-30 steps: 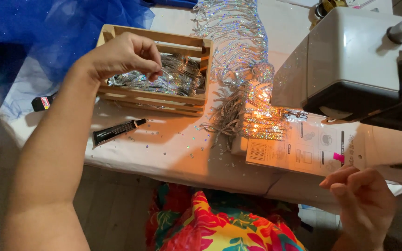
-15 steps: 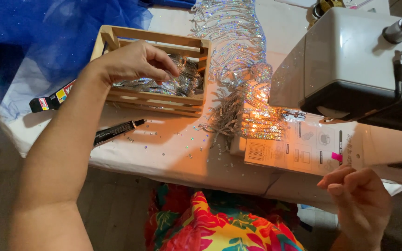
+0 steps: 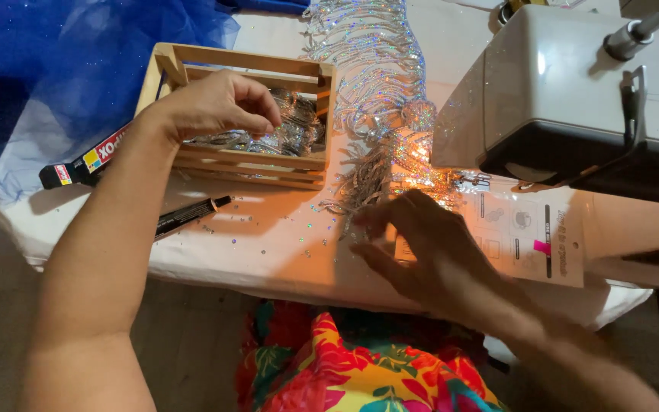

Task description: Gluing individual sequins onto a decorative silver fringe trim at a workstation.

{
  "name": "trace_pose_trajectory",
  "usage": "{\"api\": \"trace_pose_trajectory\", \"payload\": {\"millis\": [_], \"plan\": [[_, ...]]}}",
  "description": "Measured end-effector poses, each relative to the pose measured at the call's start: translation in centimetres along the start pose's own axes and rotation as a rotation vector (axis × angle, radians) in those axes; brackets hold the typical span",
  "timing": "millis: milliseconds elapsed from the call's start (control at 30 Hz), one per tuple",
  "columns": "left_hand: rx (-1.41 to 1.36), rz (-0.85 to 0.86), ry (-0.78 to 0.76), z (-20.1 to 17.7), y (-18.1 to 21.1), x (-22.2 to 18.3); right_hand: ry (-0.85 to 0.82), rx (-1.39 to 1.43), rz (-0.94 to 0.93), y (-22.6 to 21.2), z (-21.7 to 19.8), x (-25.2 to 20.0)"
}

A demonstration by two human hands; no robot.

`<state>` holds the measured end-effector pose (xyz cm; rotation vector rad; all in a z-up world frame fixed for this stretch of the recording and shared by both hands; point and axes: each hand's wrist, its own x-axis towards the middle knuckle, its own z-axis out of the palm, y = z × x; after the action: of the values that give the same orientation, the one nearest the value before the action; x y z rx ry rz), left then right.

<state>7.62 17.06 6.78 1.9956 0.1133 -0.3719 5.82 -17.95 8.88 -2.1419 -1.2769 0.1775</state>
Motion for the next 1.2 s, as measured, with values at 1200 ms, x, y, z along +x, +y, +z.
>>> {"api": "trace_pose_trajectory", "payload": {"millis": [1200], "plan": [[-0.022, 0.122, -0.002, -0.1, 3.8, -5.1, 0.459, -0.453, -0.659, 0.2, 2.8, 12.6]]}}
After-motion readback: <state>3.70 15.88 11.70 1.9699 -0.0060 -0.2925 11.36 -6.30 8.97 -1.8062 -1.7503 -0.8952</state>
